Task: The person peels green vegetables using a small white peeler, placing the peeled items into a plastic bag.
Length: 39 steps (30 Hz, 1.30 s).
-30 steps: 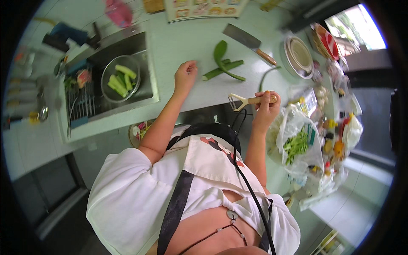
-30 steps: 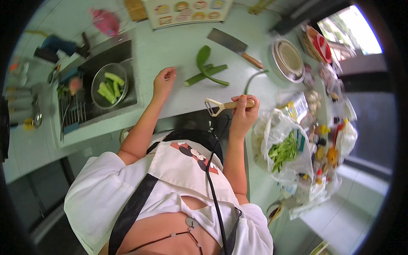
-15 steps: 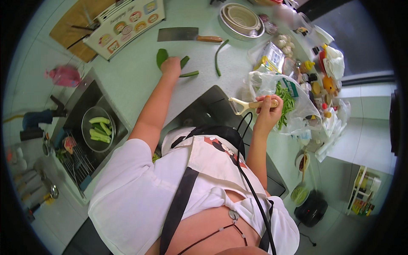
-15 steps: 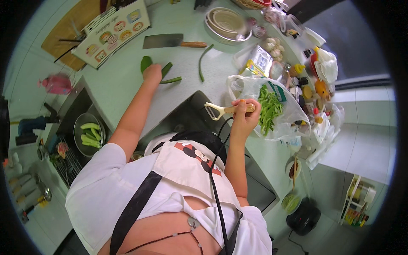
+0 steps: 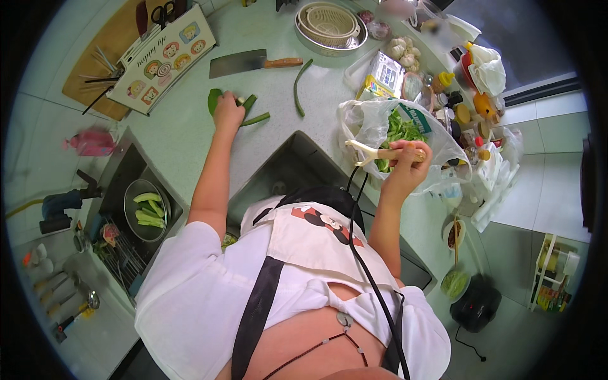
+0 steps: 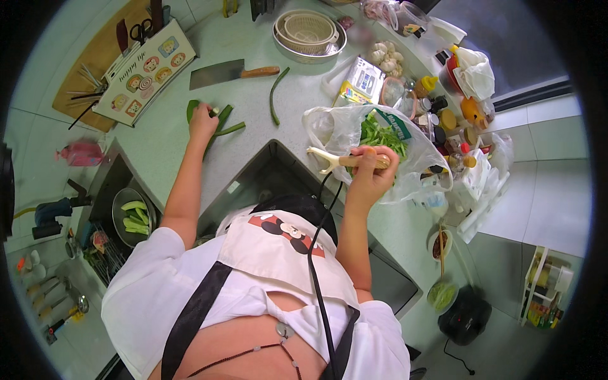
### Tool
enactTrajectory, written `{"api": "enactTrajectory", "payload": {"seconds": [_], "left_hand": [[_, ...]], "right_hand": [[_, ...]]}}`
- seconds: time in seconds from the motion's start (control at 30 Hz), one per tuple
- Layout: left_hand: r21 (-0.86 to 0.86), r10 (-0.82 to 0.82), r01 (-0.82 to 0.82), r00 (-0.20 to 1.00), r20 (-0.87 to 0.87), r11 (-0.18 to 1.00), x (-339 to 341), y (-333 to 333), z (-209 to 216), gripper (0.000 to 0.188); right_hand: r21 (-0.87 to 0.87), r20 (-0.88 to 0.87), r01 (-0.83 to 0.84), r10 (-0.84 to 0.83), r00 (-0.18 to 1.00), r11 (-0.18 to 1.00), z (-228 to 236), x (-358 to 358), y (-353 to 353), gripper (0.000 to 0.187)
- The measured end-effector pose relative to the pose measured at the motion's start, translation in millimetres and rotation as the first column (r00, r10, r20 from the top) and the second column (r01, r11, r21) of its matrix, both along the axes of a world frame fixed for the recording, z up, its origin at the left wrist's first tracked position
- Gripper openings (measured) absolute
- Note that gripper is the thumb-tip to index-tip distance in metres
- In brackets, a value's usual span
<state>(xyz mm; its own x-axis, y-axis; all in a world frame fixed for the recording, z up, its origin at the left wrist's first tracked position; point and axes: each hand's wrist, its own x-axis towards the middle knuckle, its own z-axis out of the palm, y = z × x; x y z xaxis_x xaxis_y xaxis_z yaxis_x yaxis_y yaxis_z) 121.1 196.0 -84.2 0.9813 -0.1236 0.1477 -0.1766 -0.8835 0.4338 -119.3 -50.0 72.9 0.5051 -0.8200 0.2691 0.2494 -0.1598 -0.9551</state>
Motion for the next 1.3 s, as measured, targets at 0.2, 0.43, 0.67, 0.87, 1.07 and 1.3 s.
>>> {"api": "enactTrajectory", "payload": {"seconds": [0.2,0.43,0.67,0.87,1.07,1.3], "left_hand": [[-0.766,-0.411,0.238,0.911,-0.038,0.598,-73.1,-73.3,106.1,0.038],[-0.952,-0.790,0.188,0.607,-0.081,0.242,-123.7,-156.0,151.4,0.034],[-0.808,-0.967,-0.576,0.115,-0.226,0.121,-146.7,-203.9,134.8,0.035],[-0.568,-0.941,-0.795,-0.012,-0.339,0.215,-166.9,-227.4,118.9,0.027],[-0.489,-0.930,-0.827,-0.103,-0.353,0.277,-183.1,-231.4,113.7,0.030],[-0.455,-0.912,-0.850,-0.070,-0.403,0.266,-184.7,-228.6,114.4,0.031]], "right_hand": [[-0.101,0.128,0.053,-0.040,0.991,0.993,1.8,-10.8,-34.4,0.025],[-0.032,0.111,0.006,-0.003,0.994,0.999,-0.6,-26.4,-50.8,0.020],[0.126,0.107,0.149,-0.162,0.981,0.981,-3.3,-65.1,-76.5,0.018],[0.178,0.223,0.216,-0.253,0.941,0.960,-3.4,-77.3,-106.0,0.014],[0.271,0.202,0.156,-0.214,0.956,0.950,15.2,-57.5,-100.6,0.012],[0.218,0.200,0.098,-0.143,0.969,0.971,17.0,-43.2,-108.1,0.012]]}}
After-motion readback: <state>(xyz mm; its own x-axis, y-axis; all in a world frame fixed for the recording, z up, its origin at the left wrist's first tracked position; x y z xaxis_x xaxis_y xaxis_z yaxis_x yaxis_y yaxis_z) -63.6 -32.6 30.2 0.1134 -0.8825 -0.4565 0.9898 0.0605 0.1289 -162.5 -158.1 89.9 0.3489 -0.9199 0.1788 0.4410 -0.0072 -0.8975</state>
